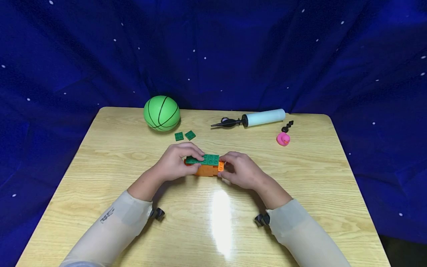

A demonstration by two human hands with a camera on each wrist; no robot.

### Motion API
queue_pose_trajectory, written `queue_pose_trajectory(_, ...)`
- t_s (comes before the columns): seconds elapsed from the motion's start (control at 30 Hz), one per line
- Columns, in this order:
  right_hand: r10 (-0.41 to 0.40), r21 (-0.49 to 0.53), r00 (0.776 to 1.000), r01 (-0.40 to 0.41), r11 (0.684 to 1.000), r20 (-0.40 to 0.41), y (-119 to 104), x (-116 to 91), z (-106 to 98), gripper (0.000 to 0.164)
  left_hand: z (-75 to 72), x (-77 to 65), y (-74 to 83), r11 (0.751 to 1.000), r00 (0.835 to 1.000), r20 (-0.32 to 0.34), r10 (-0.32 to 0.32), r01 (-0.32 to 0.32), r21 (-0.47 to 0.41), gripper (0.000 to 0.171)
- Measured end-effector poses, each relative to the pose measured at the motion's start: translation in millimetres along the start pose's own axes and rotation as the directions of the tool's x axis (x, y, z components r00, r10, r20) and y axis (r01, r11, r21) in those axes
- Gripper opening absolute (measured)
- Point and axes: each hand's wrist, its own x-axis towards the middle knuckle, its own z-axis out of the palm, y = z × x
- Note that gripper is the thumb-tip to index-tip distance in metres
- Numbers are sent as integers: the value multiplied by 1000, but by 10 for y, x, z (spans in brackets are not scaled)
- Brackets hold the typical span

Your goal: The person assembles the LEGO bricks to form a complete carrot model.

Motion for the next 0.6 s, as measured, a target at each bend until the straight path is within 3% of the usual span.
queue_pose_trajectory(0.3, 6, -1, 1000, -6, 1000, 3, 5, 0, -8, 34, -27, -37, -11, 998, 998, 37, -43, 44, -33, 22)
queue_pose_trajectory(0.6, -4, -2, 1000, 4, 1000, -13, 5, -16, 7, 37, -94, -87, -75, 989, 998, -30, -58, 53, -138, 28)
